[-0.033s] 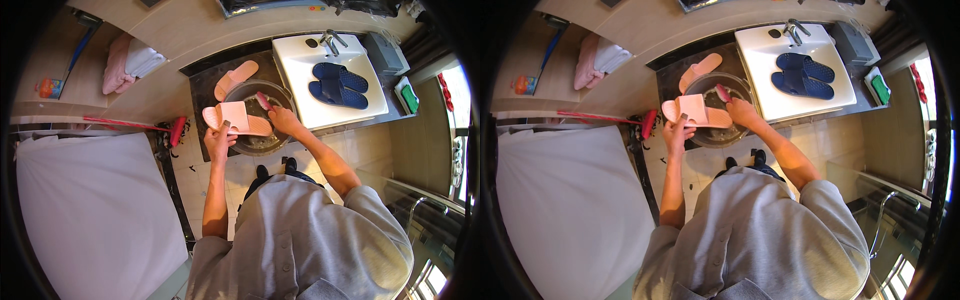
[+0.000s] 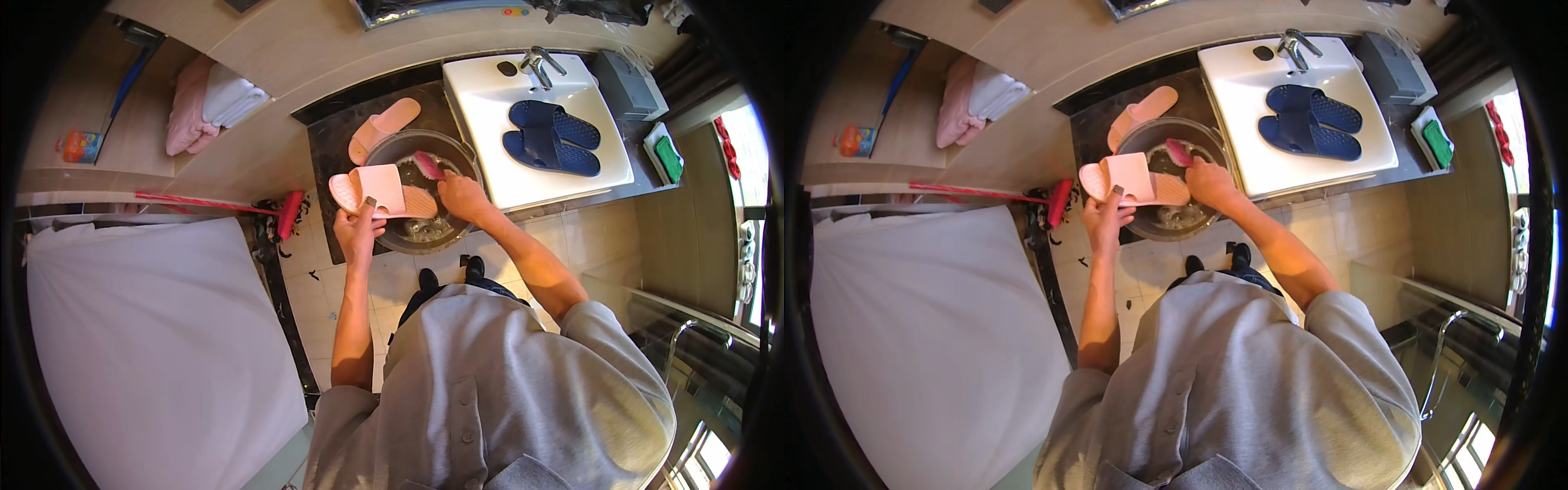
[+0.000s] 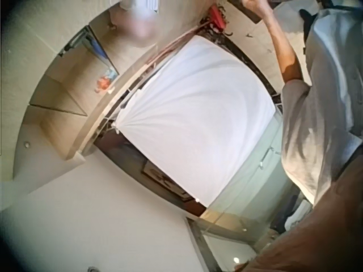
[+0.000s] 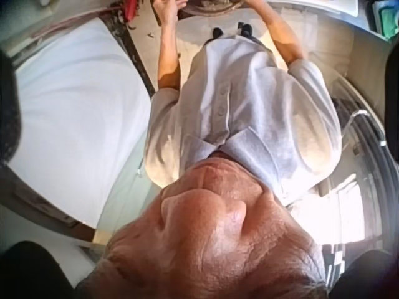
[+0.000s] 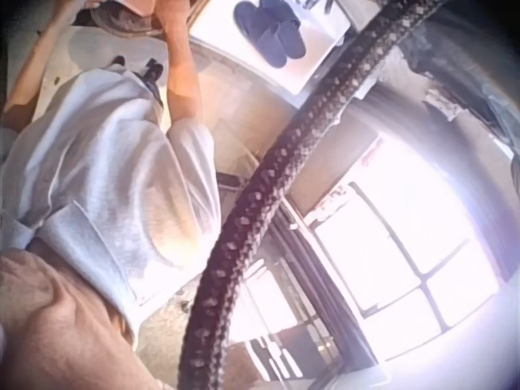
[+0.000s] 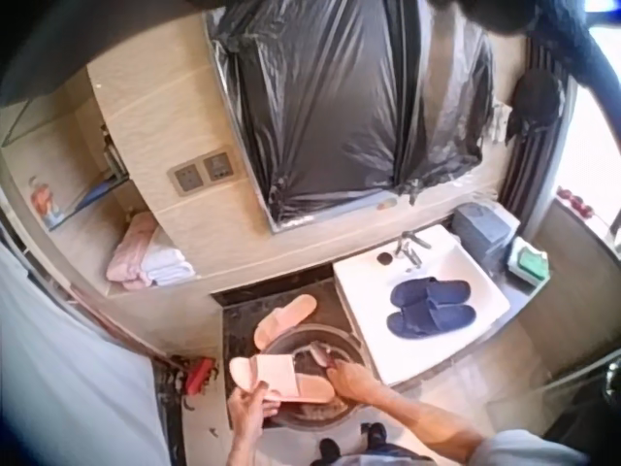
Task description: The person scrubs a pair of pink slippers and a white sneaker with a pink brush in a bucket of soapy water. They rinse the items and place them on the sink counter.
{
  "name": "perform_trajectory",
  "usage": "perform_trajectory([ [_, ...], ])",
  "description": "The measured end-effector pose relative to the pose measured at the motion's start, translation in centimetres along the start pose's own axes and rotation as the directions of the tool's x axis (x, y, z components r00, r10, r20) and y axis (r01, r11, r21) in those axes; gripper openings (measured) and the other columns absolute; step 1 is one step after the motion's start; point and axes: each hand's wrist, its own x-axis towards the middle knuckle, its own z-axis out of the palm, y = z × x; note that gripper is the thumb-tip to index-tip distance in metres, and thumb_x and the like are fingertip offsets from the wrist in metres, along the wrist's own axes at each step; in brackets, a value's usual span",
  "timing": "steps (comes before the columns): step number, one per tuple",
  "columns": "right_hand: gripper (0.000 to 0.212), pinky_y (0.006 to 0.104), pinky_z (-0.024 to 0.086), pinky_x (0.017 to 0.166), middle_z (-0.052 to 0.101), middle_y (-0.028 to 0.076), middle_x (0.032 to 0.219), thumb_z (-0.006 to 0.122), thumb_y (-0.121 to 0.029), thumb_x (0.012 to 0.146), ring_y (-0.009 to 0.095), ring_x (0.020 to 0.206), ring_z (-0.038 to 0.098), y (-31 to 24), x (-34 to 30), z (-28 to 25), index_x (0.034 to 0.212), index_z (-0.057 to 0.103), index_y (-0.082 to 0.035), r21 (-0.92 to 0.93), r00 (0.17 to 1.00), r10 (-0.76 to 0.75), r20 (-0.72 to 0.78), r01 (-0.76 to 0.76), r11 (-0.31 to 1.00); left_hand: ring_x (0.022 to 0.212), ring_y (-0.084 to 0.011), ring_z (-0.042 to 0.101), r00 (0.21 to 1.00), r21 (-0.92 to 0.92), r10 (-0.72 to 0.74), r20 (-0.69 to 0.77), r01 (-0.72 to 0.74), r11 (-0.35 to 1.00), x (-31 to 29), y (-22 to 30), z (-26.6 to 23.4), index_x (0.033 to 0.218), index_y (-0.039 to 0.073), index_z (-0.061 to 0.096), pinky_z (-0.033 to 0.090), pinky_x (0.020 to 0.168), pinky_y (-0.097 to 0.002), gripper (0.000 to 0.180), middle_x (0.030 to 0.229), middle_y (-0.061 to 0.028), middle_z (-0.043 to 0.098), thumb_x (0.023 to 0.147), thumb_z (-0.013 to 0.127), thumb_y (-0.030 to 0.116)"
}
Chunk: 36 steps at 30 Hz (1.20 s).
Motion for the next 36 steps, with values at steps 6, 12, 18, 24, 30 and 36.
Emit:
perform_trajectory([
  [6,0.03,0.0533,0.058,0.076,0.071,0.03,0.09,0.046,-0.019,0.095,0.045,0.085,0.071,-1.7,0.7,3.1,0.103,0.065,0.003,-0.065,0.929,0.219,0.297,-0.209,0.976,0.068,-0.025,0.073,0.998,-0.015,-0.063,-0.032,0.062,0.998,0.5,-2.6,0.9,0.118,-0.001,0.052,0.059,0.054,-0.0301,0.044,0.094,-0.0168,0.071,0.092,0.075,0.027],
  [12,0.026,0.0526,0.058,0.071,0.071,0.027,0.083,0.054,-0.018,0.09,0.044,0.078,0.071,-6.2,-3.9,-0.6,0.105,0.065,0.0,0.123,0.981,0.066,0.184,-0.089,0.988,0.072,-0.0288,0.074,0.992,-0.226,-0.097,-0.075,0.078,0.971,-1.1,-1.5,1.0,0.122,0.002,0.051,0.061,0.057,-0.0341,0.034,0.098,-0.0177,0.07,0.095,0.067,0.013],
  [18,0.028,0.0538,0.057,0.065,0.069,0.026,0.074,0.051,-0.016,0.094,0.044,0.07,0.07,-4.1,-3.2,0.5,0.113,0.062,0.002,-0.027,0.983,0.078,0.168,-0.074,0.997,0.077,-0.0333,0.075,0.993,-0.212,-0.007,-0.116,-0.018,0.977,-2.3,0.6,-0.6,0.132,0.0,0.05,0.063,0.056,-0.0351,0.042,0.103,-0.0211,0.071,0.095,0.068,0.011],
  [24,0.025,0.0536,0.058,0.071,0.069,0.029,0.08,0.05,-0.016,0.094,0.046,0.076,0.07,-4.5,-2.6,-3.4,0.105,0.062,0.003,0.084,0.986,0.152,0.07,-0.157,0.984,0.083,-0.0211,0.074,0.918,0.095,0.381,-0.112,-0.372,0.923,-4.8,3.7,-0.7,0.127,-0.001,0.055,0.06,0.057,-0.0266,0.04,0.106,-0.0124,0.071,0.094,0.071,0.014],
  [30,0.033,0.0555,0.055,0.077,0.069,0.032,0.089,0.054,-0.017,0.093,0.049,0.085,0.067,-4.6,-3.7,-4.7,0.118,0.063,0.003,0.392,0.989,0.131,-0.07,-0.094,0.915,0.083,-0.0215,0.074,0.86,0.104,0.485,-0.157,-0.474,0.874,-5.4,4.3,0.2,0.127,-0.001,0.056,0.058,0.054,-0.0244,0.039,0.109,-0.0128,0.069,0.095,0.071,0.016],
  [36,0.048,0.0379,0.055,0.074,0.072,0.021,0.088,0.069,-0.023,0.09,0.028,0.076,0.069,-3.3,-5.9,-5.3,0.129,0.061,0.003,0.712,0.971,0.241,0.008,-0.175,0.681,0.082,-0.0333,0.075,0.97,-0.123,0.155,-0.187,-0.179,0.976,-4.8,5.3,0.1,0.132,0.001,0.054,0.063,0.056,-0.0348,0.042,0.109,-0.0188,0.07,0.095,0.069,0.015],
])
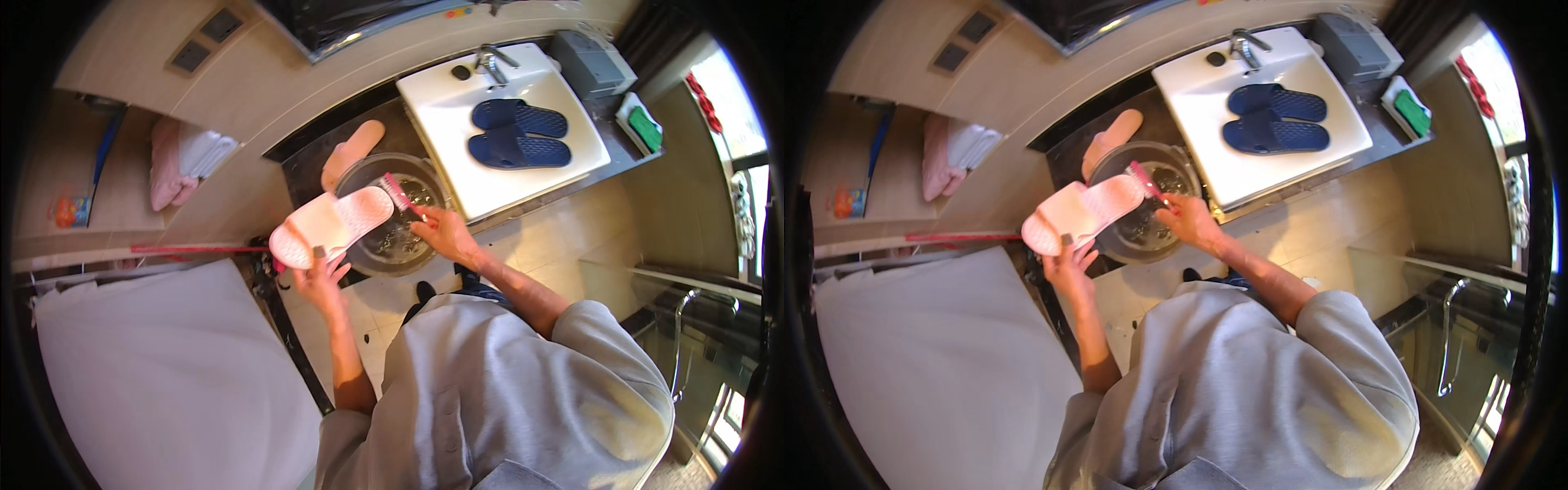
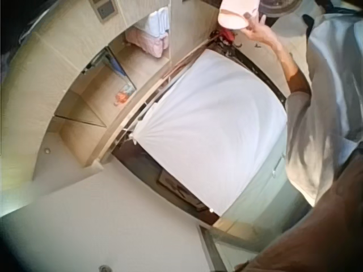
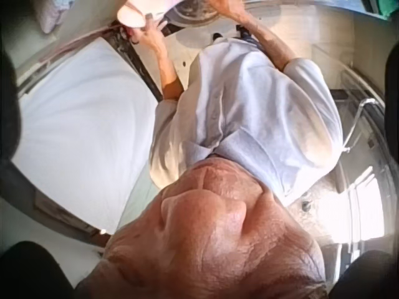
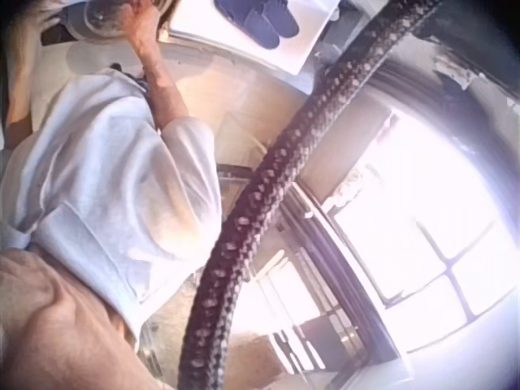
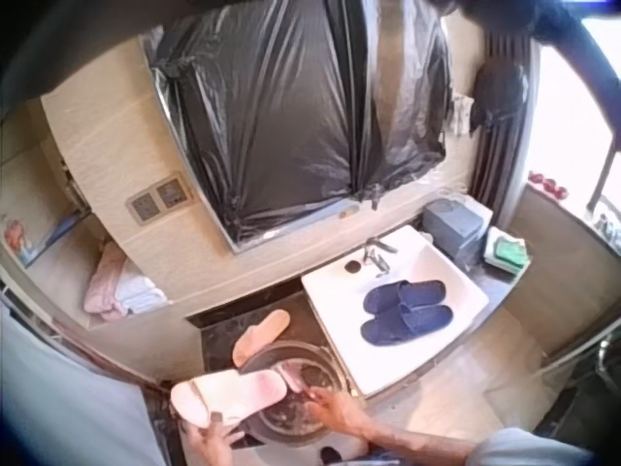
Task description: The person scrubs a pair of pink slippers and a white sneaker with a pink brush in a bucket of soapy water. They rinse the items and place them on the sink counter.
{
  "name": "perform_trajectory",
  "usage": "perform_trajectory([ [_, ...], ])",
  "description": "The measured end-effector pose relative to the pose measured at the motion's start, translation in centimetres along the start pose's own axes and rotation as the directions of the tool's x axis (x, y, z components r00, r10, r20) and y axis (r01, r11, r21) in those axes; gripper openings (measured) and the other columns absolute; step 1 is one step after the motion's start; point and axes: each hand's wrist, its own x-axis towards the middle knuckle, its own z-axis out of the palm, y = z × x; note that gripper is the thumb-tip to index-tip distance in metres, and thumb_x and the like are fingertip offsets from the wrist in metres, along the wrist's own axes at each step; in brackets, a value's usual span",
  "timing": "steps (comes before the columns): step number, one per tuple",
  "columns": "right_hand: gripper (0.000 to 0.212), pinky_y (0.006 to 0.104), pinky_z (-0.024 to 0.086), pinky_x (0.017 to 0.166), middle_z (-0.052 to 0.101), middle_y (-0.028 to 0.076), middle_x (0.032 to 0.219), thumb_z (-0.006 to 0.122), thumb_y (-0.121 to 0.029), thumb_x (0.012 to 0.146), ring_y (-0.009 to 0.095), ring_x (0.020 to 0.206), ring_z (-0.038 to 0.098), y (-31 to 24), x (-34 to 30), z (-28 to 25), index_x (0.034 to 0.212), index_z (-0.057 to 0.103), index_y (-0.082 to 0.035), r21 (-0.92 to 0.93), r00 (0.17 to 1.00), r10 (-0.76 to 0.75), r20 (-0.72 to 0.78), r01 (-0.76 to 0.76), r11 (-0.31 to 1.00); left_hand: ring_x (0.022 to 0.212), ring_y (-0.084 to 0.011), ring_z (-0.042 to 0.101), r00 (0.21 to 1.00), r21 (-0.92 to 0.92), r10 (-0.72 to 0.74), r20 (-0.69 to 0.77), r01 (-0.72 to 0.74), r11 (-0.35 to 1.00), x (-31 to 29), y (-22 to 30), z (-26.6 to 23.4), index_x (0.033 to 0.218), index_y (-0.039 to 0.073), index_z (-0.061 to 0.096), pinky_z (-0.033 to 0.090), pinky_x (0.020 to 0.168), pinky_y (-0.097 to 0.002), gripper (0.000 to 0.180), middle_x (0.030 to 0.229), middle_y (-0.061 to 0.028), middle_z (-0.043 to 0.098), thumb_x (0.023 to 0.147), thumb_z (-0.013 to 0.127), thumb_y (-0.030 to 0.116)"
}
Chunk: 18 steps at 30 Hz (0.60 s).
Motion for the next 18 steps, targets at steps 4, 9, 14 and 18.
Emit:
perform_trajectory([
  [4,0.045,0.0276,0.046,0.062,0.063,0.002,0.075,0.069,-0.018,0.093,0.007,0.068,0.052,-2.7,-2.8,-1.8,0.132,0.06,0.002,0.142,0.994,0.106,-0.006,-0.104,0.984,0.084,-0.0378,0.075,0.975,-0.167,-0.172,0.141,0.195,0.967,0.8,-1.6,0.0,0.129,0.001,0.054,0.065,0.057,-0.0373,0.037,0.105,-0.0228,0.071,0.097,0.065,0.016],
  [9,0.042,0.0222,0.039,0.056,0.053,-0.006,0.074,0.068,-0.01,0.095,0.003,0.065,0.043,-3.0,-4.7,-3.9,0.134,0.059,0.002,0.335,0.985,0.061,-0.159,-0.005,0.942,0.089,-0.0397,0.074,0.877,-0.221,-0.261,0.403,0.37,0.902,1.5,-3.1,5.9,0.128,0.0,0.053,0.065,0.063,-0.0375,0.031,0.109,-0.0247,0.069,0.101,0.056,0.014],
  [14,0.04,0.0208,0.036,0.054,0.052,-0.006,0.074,0.069,-0.008,0.094,0.001,0.064,0.041,-3.4,-5.7,-6.2,0.132,0.061,0.002,0.332,0.954,0.011,-0.3,0.093,0.939,0.09,-0.0398,0.074,0.742,-0.156,-0.287,0.606,0.464,0.872,1.0,-4.0,15.4,0.129,-0.003,0.05,0.065,0.064,-0.0371,0.031,0.111,-0.0253,0.068,0.1,0.053,0.009],
  [18,0.038,0.0211,0.034,0.053,0.051,-0.007,0.073,0.069,-0.006,0.093,0.002,0.063,0.04,-2.9,-5.9,-6.8,0.129,0.062,0.002,0.314,0.93,-0.034,-0.367,0.158,0.936,0.088,-0.0373,0.072,0.536,-0.137,-0.285,0.795,0.616,0.776,1.3,-6.1,24.7,0.124,-0.004,0.051,0.062,0.07,-0.0458,0.039,0.112,-0.0234,0.065,0.1,0.063,0.025],
])
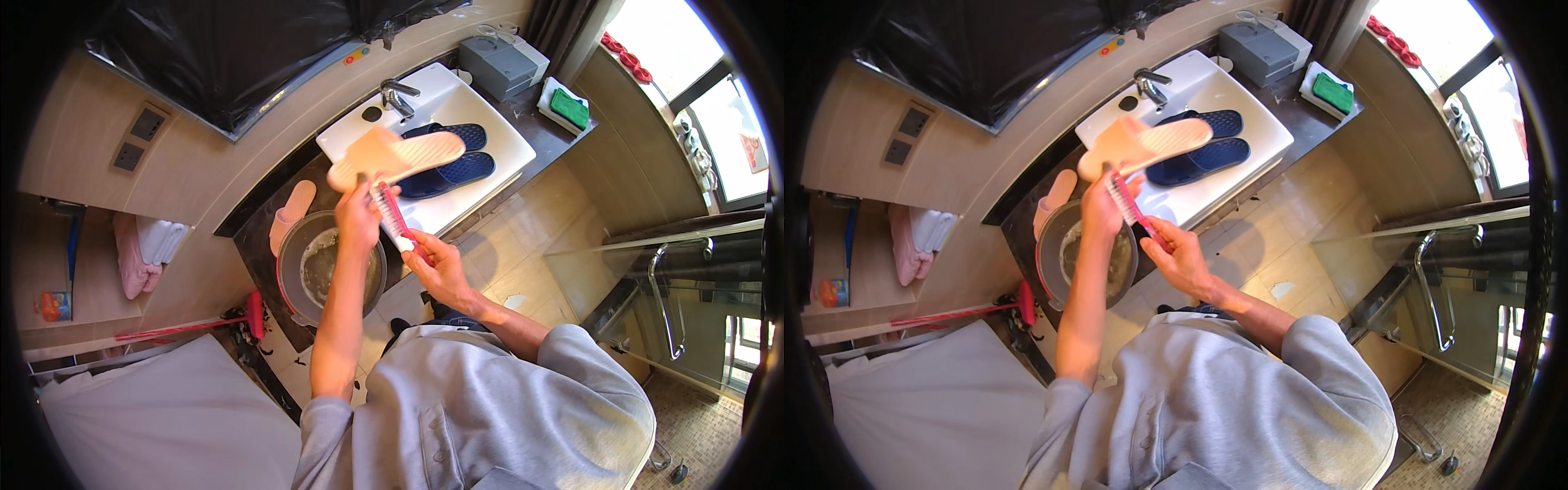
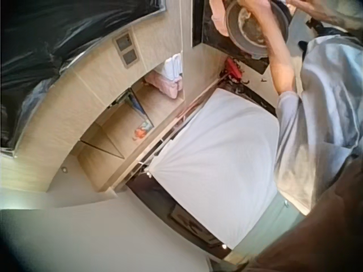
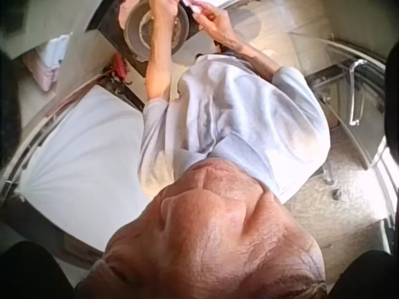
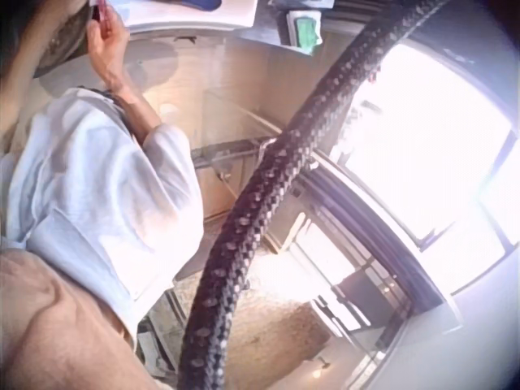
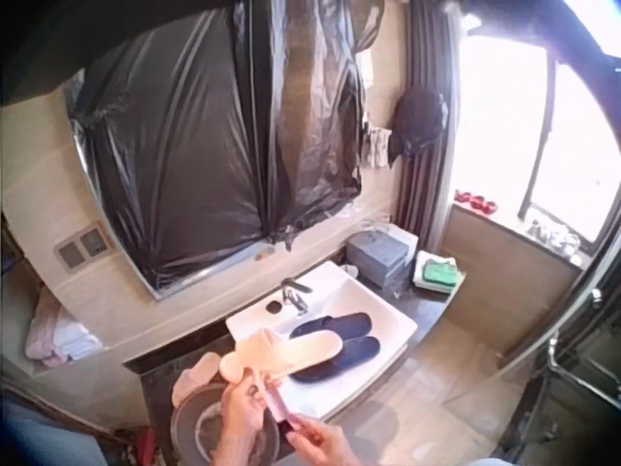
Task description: The person scrubs a pair of pink slippers and a white sneaker with a pink brush in a bucket of soapy water. They rinse the items and place them on the sink counter.
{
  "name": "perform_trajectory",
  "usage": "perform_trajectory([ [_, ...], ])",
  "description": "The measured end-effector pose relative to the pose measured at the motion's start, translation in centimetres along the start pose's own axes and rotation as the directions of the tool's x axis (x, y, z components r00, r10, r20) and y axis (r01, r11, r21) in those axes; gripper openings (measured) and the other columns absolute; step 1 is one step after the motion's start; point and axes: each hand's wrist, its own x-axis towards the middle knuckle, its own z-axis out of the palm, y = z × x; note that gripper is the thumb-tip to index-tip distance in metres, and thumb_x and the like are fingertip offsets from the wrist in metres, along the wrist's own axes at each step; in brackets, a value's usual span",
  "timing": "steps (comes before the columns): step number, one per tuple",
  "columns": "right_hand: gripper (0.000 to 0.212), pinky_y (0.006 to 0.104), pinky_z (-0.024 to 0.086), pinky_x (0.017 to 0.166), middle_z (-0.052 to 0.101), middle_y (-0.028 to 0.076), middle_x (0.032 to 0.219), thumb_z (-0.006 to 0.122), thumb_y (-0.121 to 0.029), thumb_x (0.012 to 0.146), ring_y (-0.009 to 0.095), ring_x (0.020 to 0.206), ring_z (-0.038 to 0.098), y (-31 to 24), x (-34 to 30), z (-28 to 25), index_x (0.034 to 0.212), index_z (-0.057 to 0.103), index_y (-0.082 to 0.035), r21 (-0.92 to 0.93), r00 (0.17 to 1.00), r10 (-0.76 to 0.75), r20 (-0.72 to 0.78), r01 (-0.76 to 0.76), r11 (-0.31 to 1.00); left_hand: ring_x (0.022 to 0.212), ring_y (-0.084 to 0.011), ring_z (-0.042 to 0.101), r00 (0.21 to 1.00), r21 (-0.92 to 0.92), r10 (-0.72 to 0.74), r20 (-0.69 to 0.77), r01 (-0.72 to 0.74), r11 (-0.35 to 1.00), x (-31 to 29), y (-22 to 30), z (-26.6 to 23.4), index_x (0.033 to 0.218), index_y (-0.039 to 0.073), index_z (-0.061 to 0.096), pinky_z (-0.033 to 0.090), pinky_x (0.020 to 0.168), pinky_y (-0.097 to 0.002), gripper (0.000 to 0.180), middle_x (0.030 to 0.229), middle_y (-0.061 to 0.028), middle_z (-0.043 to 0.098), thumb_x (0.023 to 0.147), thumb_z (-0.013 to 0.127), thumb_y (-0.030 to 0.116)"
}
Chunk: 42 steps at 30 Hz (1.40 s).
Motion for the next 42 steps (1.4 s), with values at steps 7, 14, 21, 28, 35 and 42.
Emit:
perform_trajectory([
  [7,0.038,0.0197,0.035,0.057,0.054,-0.008,0.079,0.066,-0.005,0.095,0.001,0.068,0.043,0.6,0.3,-2.7,0.132,0.061,0.002,-0.048,0.997,0.072,-0.013,-0.072,0.996,0.089,-0.0344,0.073,0.979,0.397,-0.197,-0.045,0.198,0.896,-2.5,-1.9,0.9,0.127,-0.001,0.052,0.062,0.072,-0.0401,0.039,0.114,-0.0204,0.066,0.099,0.063,0.026],
  [14,0.04,0.0275,0.042,0.056,0.052,0.001,0.067,0.068,-0.013,0.093,0.007,0.061,0.047,2.4,1.1,-2.7,0.131,0.063,-0.001,-0.244,0.977,0.168,0.133,-0.132,0.961,0.082,-0.0266,0.075,0.92,0.378,0.027,-0.392,0.134,0.916,-12.6,2.7,-6.1,0.125,-0.002,0.061,0.062,0.065,-0.0312,0.033,0.109,-0.0187,0.073,0.098,0.065,0.016],
  [21,0.042,0.0382,0.054,0.072,0.07,0.021,0.085,0.065,-0.015,0.089,0.027,0.074,0.068,3.3,2.8,0.6,0.129,0.063,-0.001,-0.371,0.885,0.232,0.405,-0.073,0.926,0.08,-0.0245,0.073,0.683,0.333,0.262,-0.682,-0.029,0.942,-22.7,5.1,-15.9,0.118,0.005,0.065,0.06,0.065,-0.0344,0.024,0.107,-0.0141,0.073,0.096,0.067,0.016],
  [28,0.045,0.036,0.054,0.072,0.071,0.019,0.086,0.068,-0.02,0.092,0.023,0.073,0.067,7.1,3.0,2.3,0.133,0.062,-0.002,-0.356,0.881,0.181,0.438,-0.015,0.934,0.074,-0.02,0.071,0.544,0.255,0.292,-0.787,-0.145,0.956,-23.1,6.0,-20.5,0.115,0.005,0.065,0.059,0.059,-0.0302,0.021,0.097,-0.0096,0.073,0.096,0.066,0.014],
  [35,0.043,0.0302,0.05,0.067,0.067,0.01,0.079,0.069,-0.017,0.091,0.012,0.071,0.057,5.8,2.5,2.9,0.129,0.063,0.003,-0.469,0.89,0.289,0.353,-0.099,0.878,0.063,-0.015,0.068,0.539,0.389,0.382,-0.75,-0.108,0.915,-17.2,9.9,-24.6,0.11,0.004,0.07,0.055,0.053,-0.0263,0.022,0.088,-0.0072,0.073,0.093,0.073,0.019],
  [42,0.042,0.0251,0.046,0.064,0.065,0.001,0.081,0.07,-0.011,0.091,0.006,0.071,0.051,5.4,0.7,5.4,0.128,0.063,0.007,-0.456,0.938,0.328,0.116,-0.243,0.856,0.063,-0.0146,0.068,0.72,0.681,0.366,-0.59,0.201,0.704,-6.7,11.9,-31.0,0.105,0.006,0.073,0.054,0.053,-0.0282,0.021,0.087,-0.006,0.073,0.092,0.072,0.022],
])
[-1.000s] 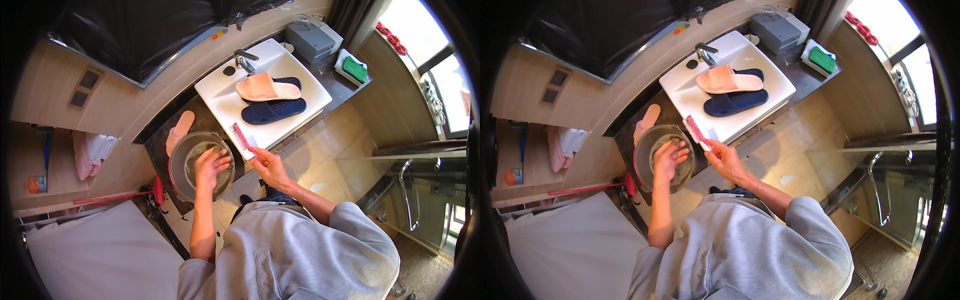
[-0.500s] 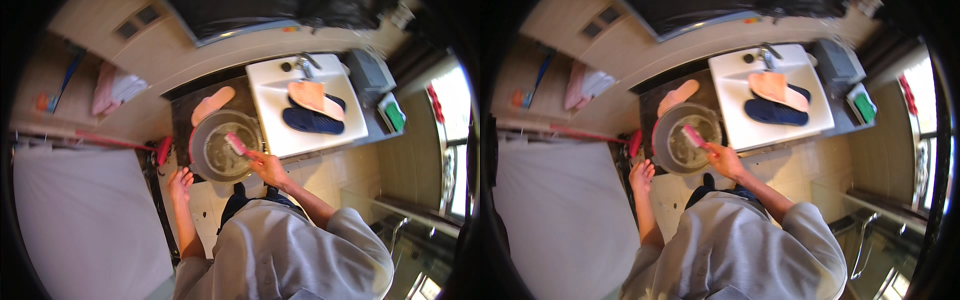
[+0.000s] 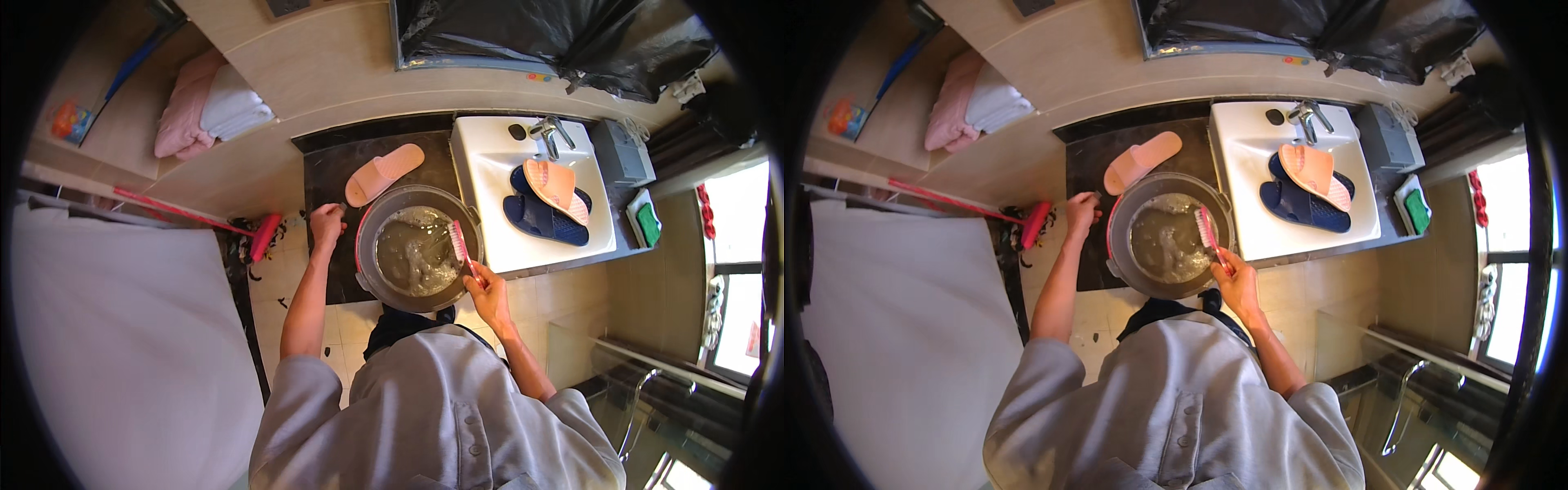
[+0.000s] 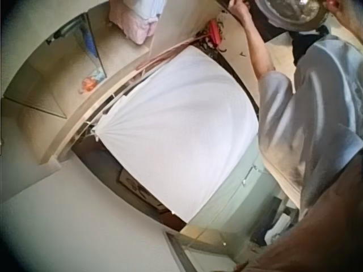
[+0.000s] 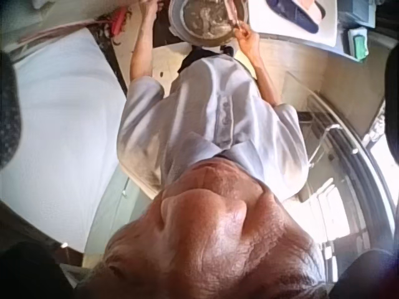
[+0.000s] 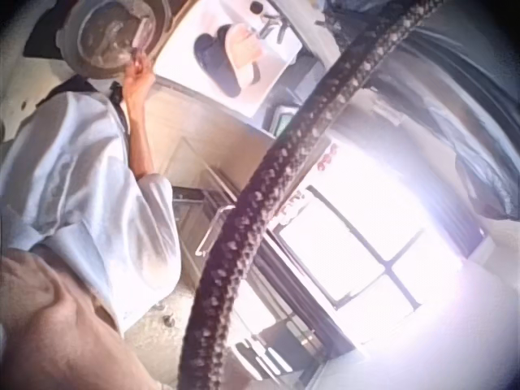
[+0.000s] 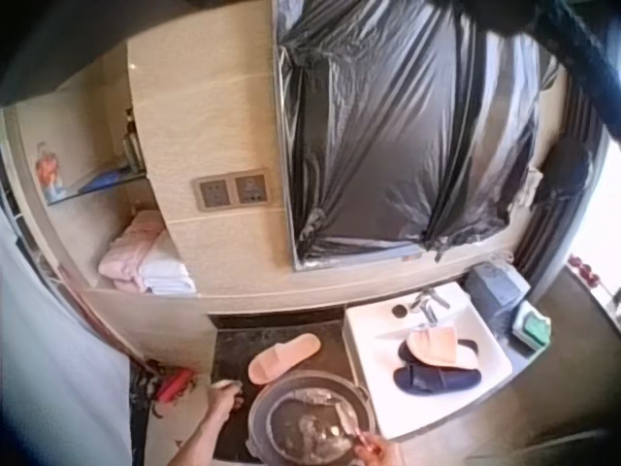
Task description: The person scrubs a pair of pink slippers and a white sneaker with a pink brush in a bucket of soapy water. They rinse the items and place them on the sink counter.
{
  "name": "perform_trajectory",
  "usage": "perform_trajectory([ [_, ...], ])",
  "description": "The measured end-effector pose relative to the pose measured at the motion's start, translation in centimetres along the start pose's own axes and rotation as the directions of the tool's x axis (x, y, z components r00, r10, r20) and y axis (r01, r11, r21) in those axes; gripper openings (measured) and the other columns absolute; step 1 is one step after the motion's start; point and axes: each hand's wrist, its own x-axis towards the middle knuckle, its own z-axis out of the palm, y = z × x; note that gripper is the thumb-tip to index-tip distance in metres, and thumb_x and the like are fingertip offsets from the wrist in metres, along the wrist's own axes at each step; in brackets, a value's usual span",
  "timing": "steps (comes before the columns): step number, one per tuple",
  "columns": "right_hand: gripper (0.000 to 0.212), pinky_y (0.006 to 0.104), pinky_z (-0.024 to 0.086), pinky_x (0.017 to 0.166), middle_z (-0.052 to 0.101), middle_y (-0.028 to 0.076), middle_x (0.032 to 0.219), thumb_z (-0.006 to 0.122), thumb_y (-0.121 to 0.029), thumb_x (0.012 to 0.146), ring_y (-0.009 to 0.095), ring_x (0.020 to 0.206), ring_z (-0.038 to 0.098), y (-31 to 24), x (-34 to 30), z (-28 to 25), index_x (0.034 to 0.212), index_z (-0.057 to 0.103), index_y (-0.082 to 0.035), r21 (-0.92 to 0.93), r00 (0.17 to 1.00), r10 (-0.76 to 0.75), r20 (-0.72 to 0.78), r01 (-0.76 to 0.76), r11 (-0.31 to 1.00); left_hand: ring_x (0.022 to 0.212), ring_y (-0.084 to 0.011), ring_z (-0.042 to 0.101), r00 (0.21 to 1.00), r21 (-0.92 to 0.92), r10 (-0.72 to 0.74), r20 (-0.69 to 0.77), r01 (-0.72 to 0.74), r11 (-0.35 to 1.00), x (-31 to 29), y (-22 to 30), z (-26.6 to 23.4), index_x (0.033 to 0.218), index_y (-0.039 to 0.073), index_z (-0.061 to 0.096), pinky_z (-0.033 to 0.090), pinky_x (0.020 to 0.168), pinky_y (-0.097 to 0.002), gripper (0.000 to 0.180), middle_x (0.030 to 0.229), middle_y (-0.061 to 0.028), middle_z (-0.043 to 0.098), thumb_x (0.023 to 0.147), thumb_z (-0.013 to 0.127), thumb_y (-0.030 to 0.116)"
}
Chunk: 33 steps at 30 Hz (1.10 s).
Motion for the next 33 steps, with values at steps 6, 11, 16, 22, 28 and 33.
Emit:
perform_trajectory([
  [6,0.038,0.0233,0.045,0.063,0.06,-0.004,0.08,0.068,-0.007,0.093,0.004,0.07,0.048,-3.3,-3.0,2.5,0.13,0.065,0.0,-0.007,0.988,0.054,-0.142,-0.056,0.998,0.117,-0.0386,0.062,0.672,0.494,0.635,0.38,-0.728,0.475,8.7,-1.3,3.4,0.127,0.004,0.063,0.049,0.097,-0.0417,0.036,0.132,-0.0208,0.062,0.095,0.058,0.02],
  [11,0.038,0.0258,0.044,0.061,0.057,-0.004,0.073,0.068,-0.013,0.094,0.005,0.067,0.048,-2.5,-4.5,4.0,0.131,0.065,-0.004,0.134,0.971,0.148,-0.187,-0.124,0.983,0.136,-0.0369,0.046,0.535,0.425,0.484,0.693,-0.845,0.326,7.1,5.7,7.3,0.14,0.005,0.05,0.04,0.112,-0.0419,0.042,0.152,-0.0177,0.044,0.101,0.047,0.021],
  [16,0.037,0.0333,0.047,0.061,0.059,0.007,0.068,0.065,-0.015,0.092,0.01,0.066,0.053,0.4,-5.1,4.8,0.127,0.066,-0.003,0.164,0.956,0.063,-0.288,-0.015,0.986,0.126,-0.0432,0.051,0.503,0.462,0.449,0.739,-0.863,0.206,11.0,3.0,10.0,0.119,0.007,0.061,0.047,0.102,-0.0478,0.027,0.141,-0.0203,0.048,0.096,0.051,0.015],
  [22,0.038,0.0293,0.048,0.066,0.063,0.004,0.075,0.066,-0.015,0.094,0.007,0.073,0.053,-0.3,-4.9,3.2,0.13,0.065,-0.005,0.116,0.961,0.053,-0.27,-0.022,0.993,0.114,-0.0452,0.059,0.556,0.515,0.577,0.598,-0.819,0.255,12.0,2.4,7.4,0.109,0.0,0.071,0.05,0.094,-0.0487,0.034,0.122,-0.0257,0.062,0.078,0.068,0.014],
  [28,0.037,0.0297,0.052,0.068,0.071,0.004,0.083,0.072,-0.015,0.091,0.007,0.076,0.058,0.9,-2.9,3.6,0.125,0.068,-0.003,0.191,0.977,-0.086,-0.194,0.124,0.974,0.1,-0.0382,0.069,0.65,0.459,0.675,0.348,-0.746,0.482,13.1,1.2,-2.2,0.113,-0.002,0.072,0.054,0.09,-0.0434,0.037,0.107,-0.0259,0.072,0.079,0.073,0.015],
  [33,0.04,0.0235,0.047,0.069,0.065,0.0,0.091,0.065,-0.008,0.096,0.005,0.079,0.054,0.4,-2.7,1.8,0.133,0.059,0.006,0.344,0.999,-0.018,0.051,0.0,0.939,0.042,-0.0068,0.044,0.935,-0.025,0.349,-0.069,-0.351,0.936,1.0,8.3,-4.9,0.09,0.001,0.073,0.034,0.035,-0.0247,0.023,0.068,-0.0009,0.064,0.088,0.08,0.023],
])
